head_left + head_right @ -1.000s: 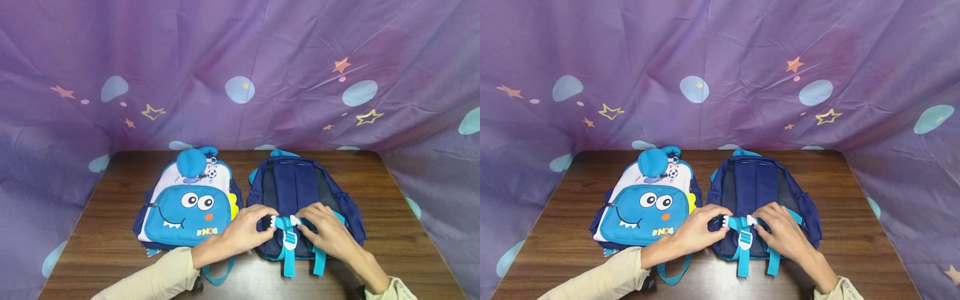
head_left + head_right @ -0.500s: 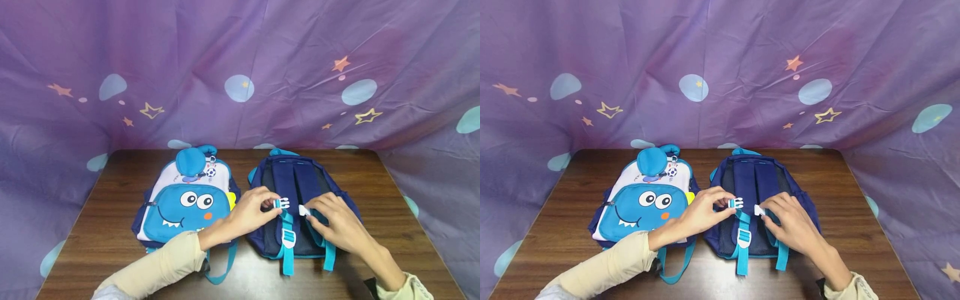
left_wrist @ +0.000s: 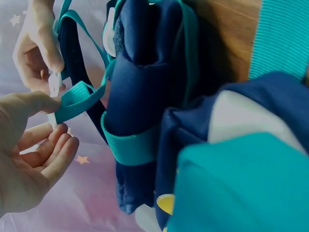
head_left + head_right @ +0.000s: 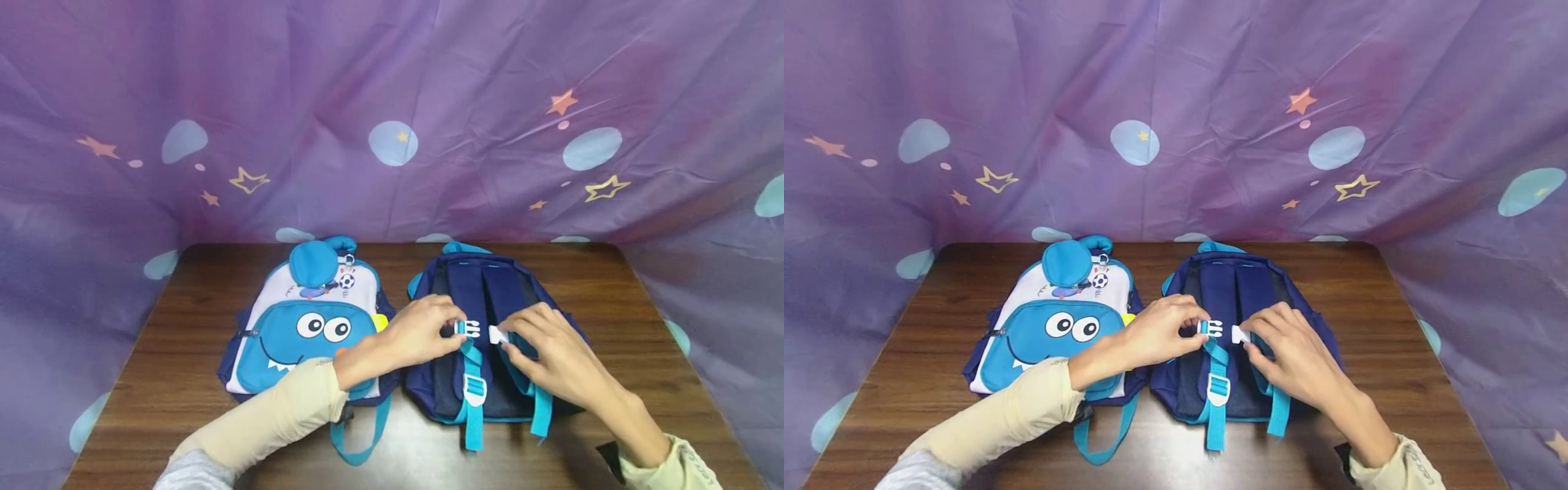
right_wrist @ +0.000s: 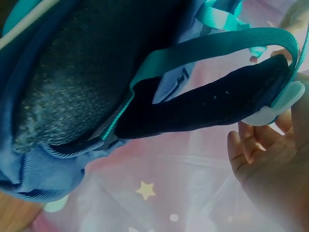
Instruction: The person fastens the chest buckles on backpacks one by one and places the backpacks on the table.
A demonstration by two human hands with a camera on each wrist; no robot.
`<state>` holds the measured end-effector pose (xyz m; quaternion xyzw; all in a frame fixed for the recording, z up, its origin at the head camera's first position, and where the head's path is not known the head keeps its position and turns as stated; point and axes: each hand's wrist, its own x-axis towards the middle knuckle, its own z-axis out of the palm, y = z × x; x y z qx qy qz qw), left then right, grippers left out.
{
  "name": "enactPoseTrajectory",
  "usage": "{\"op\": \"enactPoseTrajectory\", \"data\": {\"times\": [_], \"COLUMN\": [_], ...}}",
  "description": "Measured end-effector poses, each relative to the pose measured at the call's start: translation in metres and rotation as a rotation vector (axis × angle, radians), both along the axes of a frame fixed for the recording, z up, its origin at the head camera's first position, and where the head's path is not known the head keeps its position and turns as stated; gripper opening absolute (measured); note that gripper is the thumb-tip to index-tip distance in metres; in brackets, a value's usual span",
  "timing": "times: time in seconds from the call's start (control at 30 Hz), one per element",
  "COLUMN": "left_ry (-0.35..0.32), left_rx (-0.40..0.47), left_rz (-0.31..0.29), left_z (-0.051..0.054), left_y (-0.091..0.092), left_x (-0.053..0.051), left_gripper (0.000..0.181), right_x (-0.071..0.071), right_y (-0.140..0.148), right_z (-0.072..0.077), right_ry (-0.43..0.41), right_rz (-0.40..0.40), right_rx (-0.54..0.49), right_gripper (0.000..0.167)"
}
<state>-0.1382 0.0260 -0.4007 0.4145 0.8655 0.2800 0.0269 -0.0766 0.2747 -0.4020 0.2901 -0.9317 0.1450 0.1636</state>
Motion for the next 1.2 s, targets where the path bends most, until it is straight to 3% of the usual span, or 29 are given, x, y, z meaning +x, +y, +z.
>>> {"op": "enactPoseTrajectory", "data": {"times": [0.33, 0.63, 0.87, 1.2], "left_ry": [0.063, 0.065, 0.056, 0.05], "left_rx": [-0.066, -0.043, -0.037, -0.073], "left_rz": [-0.028, -0.004, -0.03, -0.055], "left_z": [0.003, 0.003, 0.002, 0.0], "left_y": [0.014, 0.012, 0.016, 0.021], "left_x": [0.003, 0.005, 0.005, 0.009], "left_gripper": [0.023, 0.023, 0.025, 0.026], "right_x": [0.003, 0.0, 0.0, 0.0], "right_y": [0.001, 0.0, 0.003, 0.002], "right_z": [0.0, 0.001, 0.001, -0.001], "right_ry": [0.023, 0.022, 0.024, 0.006], "right_rz": [-0.006, 0.016, 0.012, 0.065], "right_rx": [0.0, 0.032, 0.026, 0.042], "right_gripper": [0.027, 0.026, 0.028, 0.029]}}
